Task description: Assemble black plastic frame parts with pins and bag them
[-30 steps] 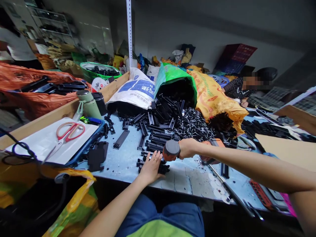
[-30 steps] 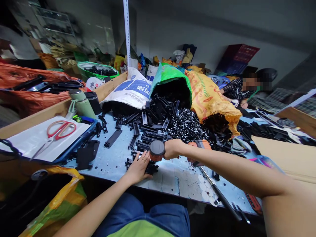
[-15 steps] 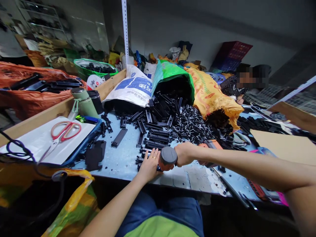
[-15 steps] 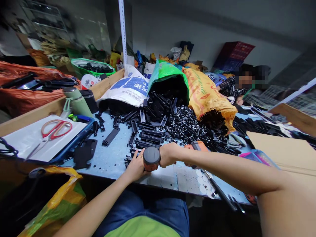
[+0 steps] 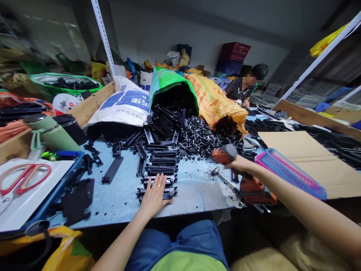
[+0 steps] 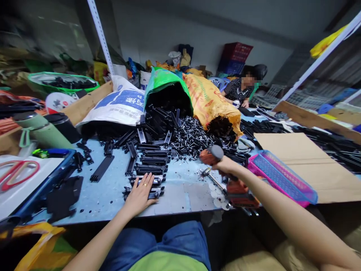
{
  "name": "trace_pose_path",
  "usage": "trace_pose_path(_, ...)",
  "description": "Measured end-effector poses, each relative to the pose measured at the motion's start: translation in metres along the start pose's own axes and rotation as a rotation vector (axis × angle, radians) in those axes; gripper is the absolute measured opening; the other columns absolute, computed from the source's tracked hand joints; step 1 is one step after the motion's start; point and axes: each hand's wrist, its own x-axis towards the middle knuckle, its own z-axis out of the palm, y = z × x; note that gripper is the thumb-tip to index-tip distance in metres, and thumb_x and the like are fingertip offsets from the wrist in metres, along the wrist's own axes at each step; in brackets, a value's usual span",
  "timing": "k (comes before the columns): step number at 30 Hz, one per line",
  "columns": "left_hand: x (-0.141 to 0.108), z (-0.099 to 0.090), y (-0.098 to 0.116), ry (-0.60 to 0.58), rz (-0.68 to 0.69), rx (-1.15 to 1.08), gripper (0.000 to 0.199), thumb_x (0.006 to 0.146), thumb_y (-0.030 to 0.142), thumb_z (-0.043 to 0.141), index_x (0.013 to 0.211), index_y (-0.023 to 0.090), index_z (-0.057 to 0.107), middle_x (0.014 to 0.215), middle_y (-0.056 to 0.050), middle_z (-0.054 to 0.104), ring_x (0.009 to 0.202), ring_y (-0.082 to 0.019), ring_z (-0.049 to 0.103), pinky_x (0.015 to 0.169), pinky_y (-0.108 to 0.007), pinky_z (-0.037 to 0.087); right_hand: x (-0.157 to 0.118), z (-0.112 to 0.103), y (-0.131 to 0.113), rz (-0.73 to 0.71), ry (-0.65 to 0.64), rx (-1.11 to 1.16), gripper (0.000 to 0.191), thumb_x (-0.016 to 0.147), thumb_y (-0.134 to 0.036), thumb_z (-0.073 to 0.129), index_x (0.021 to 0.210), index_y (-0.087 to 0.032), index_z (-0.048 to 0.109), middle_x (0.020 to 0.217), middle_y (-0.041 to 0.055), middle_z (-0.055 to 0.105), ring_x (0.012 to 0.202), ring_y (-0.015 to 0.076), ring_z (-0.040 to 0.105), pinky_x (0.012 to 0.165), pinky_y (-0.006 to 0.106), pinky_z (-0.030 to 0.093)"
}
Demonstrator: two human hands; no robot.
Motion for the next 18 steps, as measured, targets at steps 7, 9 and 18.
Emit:
trace_pose_path(7,0.003,-0.001,0.003,-0.012,0.018,-0.033,0.089,0.074,0.062,0.05,0.14,0.011,0.02,0.143,-0.016,0.024,0.133,-0.031,0.015,0.107,-0.053,0.01,0.034,-0.043,0.065,0.328,0.189,0.011,0.015,0.069,-0.025,0.058,0.071,-0.011,0.056,0.053,0.0077,0.054,0.045,0.0162,0.053,0.043,0.028,0.043)
trace_pose_path(9,0.004,-0.007,0.005,-0.011,0.031,-0.044,0.088,0.074,0.063,0.048,0.139,0.011,0.02,0.144,-0.017,0.023,0.133,-0.031,0.015,0.106,-0.053,0.013,0.041,-0.037,0.07,0.349,0.195,0.013,0.017,0.071,-0.028,0.057,0.07,-0.01,0.057,0.055,0.0101,0.055,0.048,0.0177,0.055,0.045,0.028,0.043)
trace_pose_path(18,-0.056,-0.029,-0.04,0.135,-0.194,-0.106,0.031,0.089,0.034,0.038,0.101,0.015,0.058,0.103,-0.013,0.059,0.1,-0.026,0.054,0.086,-0.042,0.044,0.037,-0.043,0.034,0.25,0.427,-0.498,0.041,0.068,-0.051,0.063,0.08,-0.012,0.06,0.085,0.0232,0.059,0.087,0.0353,0.056,0.066,0.041,0.04)
